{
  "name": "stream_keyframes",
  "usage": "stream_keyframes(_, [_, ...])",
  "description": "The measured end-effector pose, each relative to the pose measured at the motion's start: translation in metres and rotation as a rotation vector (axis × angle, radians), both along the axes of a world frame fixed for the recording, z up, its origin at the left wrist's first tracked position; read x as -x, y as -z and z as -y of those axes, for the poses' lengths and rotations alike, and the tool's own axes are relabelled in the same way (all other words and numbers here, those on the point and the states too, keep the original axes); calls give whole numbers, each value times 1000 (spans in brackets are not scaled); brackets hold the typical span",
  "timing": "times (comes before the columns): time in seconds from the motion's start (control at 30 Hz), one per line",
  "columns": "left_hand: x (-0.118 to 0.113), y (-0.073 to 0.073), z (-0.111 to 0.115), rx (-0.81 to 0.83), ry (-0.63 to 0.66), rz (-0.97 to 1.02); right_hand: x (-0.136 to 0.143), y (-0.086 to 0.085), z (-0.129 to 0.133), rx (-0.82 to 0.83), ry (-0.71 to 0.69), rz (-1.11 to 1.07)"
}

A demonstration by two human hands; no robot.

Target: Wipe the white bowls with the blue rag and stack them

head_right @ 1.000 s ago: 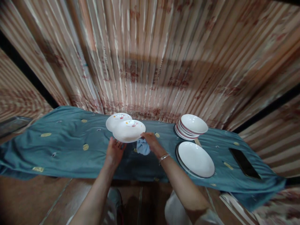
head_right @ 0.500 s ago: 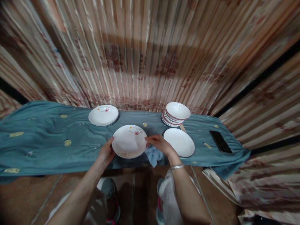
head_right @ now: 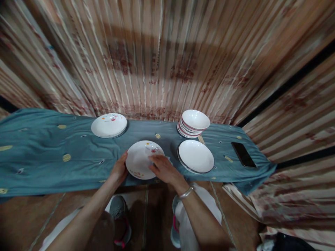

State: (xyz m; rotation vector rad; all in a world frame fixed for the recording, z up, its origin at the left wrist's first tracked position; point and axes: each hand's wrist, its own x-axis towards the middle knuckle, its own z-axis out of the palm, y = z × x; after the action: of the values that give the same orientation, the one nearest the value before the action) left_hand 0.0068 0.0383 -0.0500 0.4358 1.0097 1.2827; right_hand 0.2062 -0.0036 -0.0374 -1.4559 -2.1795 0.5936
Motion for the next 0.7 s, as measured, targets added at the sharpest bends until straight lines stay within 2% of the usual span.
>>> stream_keyframes(0.1, [-1,1,-1,23,-3,-7,-10,-11,2,-12,-43,-4])
stream_keyframes(0.2, [-2,1,-1,72,-25,-25,-15,-16,4,-1,-69,80])
stream_keyframes(0.33, [-2,2,0,76,-2,-30,-10,-7,5,25,-52,208])
stream_keyframes(0.5, [-1,0,2,40,11,-8,-1,7,-16,-46,61,321])
stream_keyframes(0.7, [-1,-6,4,44,18,15,12,15,-43,-86,134,284])
